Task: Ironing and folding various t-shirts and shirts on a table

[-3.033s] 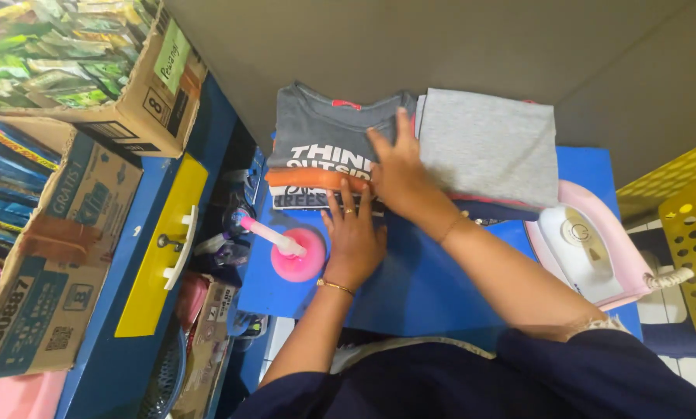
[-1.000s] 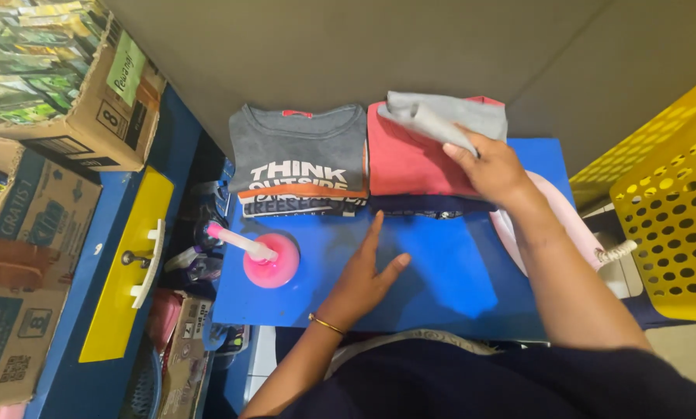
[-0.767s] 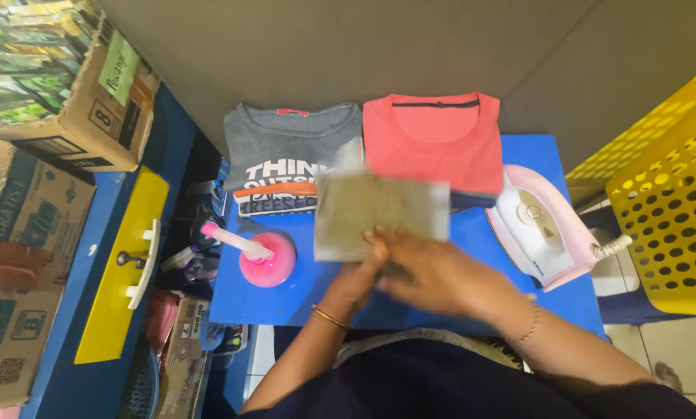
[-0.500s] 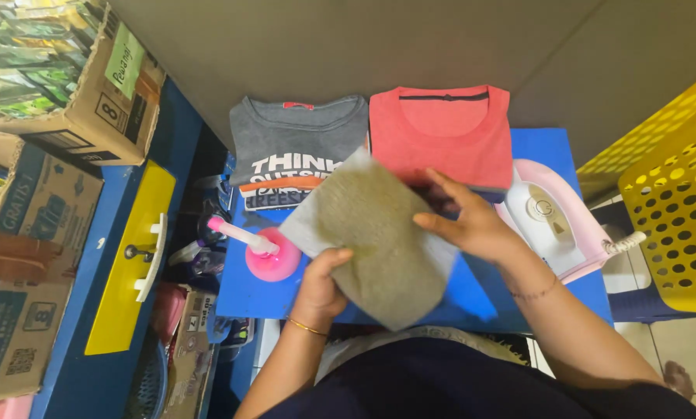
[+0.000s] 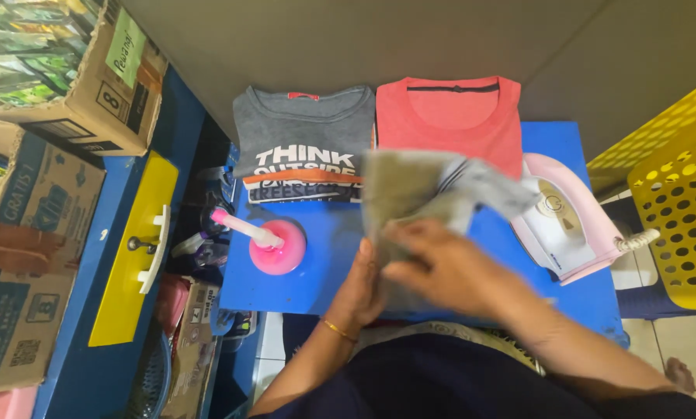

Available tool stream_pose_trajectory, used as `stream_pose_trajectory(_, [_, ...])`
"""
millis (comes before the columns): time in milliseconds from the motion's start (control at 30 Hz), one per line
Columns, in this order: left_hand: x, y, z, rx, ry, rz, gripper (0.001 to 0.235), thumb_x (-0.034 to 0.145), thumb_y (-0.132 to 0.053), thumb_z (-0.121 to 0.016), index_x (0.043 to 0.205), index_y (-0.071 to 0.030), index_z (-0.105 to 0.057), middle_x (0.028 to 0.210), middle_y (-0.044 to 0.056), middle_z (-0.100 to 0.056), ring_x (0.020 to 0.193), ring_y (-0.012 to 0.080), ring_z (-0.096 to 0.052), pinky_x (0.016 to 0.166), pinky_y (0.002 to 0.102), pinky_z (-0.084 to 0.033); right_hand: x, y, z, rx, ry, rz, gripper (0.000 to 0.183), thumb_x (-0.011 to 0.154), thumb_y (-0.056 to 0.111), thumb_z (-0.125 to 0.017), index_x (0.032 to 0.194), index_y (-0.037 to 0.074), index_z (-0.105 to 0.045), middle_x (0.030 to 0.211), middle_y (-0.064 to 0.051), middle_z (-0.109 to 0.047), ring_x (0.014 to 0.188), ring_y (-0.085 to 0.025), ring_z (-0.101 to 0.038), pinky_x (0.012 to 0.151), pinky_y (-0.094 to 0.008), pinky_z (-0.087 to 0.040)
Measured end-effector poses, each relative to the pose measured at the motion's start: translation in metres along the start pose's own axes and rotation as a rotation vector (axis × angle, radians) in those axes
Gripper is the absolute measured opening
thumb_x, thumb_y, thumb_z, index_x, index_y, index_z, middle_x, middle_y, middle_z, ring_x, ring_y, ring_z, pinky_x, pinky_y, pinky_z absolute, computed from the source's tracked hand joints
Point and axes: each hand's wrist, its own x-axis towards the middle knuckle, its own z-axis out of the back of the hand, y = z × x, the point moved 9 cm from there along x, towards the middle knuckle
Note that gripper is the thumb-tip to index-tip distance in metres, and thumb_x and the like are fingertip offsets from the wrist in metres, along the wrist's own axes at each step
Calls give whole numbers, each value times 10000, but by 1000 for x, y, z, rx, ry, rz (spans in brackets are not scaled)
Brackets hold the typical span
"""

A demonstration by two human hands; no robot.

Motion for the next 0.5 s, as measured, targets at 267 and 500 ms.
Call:
stream_pose_trajectory(267, [24, 52, 121, -323, -290, 270, 536, 915, -418, -668, 1295, -41, -690, 1215, 227, -723, 1027, 371, -726, 894, 536, -574, 24, -49, -56, 131, -268, 163, 757, 829, 365, -763, 1519, 204, -497, 1550, -330, -322, 1368, -579, -365, 1133, -641, -331])
stream_pose_trajectory(500, [5, 49, 181, -290, -409, 294, 485, 871, -401, -689, 1213, -60, -736, 1170, 211, -744, 1033, 381, -734, 905, 562, -581, 10, -123, -26, 506, -532, 63, 517, 784, -131, -547, 1178, 110, -779, 1131, -166, -764, 1100, -306, -708, 1015, -433, -515])
